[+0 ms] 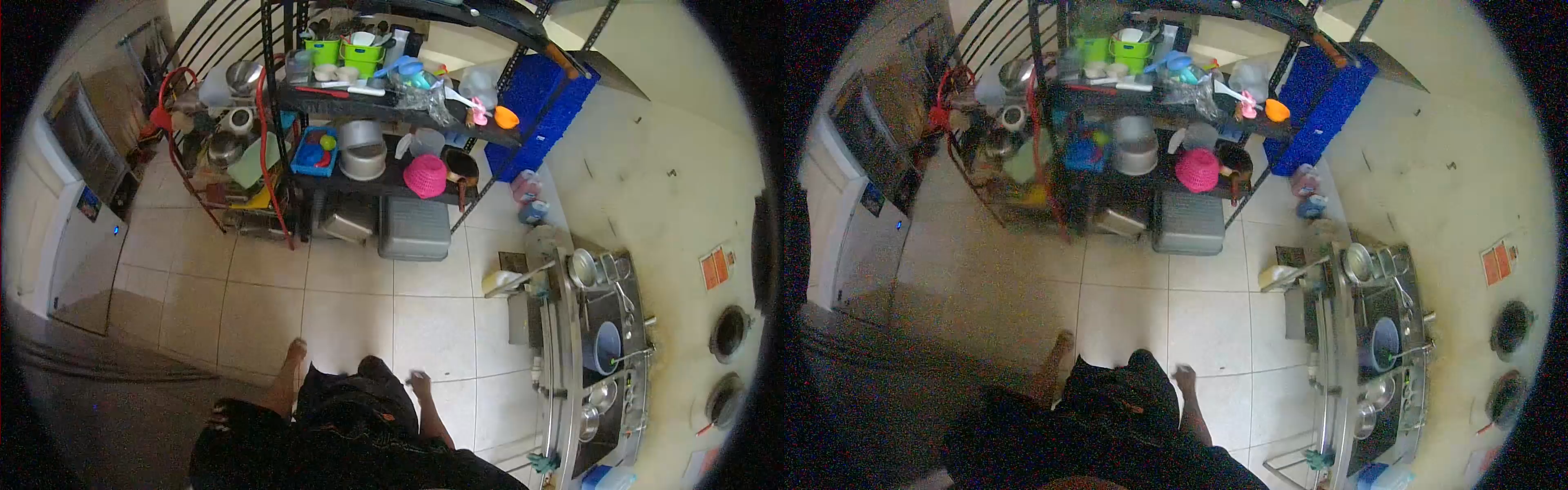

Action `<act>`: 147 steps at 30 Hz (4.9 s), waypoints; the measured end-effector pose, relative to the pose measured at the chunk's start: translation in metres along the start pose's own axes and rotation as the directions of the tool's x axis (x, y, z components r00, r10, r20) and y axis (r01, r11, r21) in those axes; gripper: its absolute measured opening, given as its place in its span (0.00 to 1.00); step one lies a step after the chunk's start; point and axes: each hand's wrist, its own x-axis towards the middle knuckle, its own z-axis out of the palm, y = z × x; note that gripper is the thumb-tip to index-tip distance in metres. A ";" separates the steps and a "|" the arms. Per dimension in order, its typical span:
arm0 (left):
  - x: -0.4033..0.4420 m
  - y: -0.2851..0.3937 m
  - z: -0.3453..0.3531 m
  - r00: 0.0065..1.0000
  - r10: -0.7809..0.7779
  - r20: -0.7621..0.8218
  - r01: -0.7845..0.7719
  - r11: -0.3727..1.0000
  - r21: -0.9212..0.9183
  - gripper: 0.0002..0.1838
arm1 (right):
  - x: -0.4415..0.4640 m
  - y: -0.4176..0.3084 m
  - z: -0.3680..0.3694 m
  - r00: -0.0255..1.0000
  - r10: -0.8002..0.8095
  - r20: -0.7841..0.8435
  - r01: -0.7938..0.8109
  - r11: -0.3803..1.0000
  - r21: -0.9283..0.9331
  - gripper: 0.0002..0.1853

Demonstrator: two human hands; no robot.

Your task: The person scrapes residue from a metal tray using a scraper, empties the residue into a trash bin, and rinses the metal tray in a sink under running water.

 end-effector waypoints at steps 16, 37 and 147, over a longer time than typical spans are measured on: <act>0.408 0.243 -0.012 0.929 0.355 -0.107 -0.339 0.695 -0.634 0.09 | 0.296 -0.094 0.041 0.973 0.229 0.021 -0.229 0.960 0.159 0.09; 0.731 0.608 -0.103 0.618 0.712 -0.334 -0.757 0.424 -0.497 0.05 | 0.267 -0.097 0.252 0.849 0.442 -0.290 -0.377 0.891 0.255 0.12; -1.198 0.130 0.555 -0.922 -0.387 0.005 -0.274 0.644 -0.714 0.15 | -0.612 0.248 -0.009 -0.166 0.935 0.312 0.751 -0.085 0.654 0.30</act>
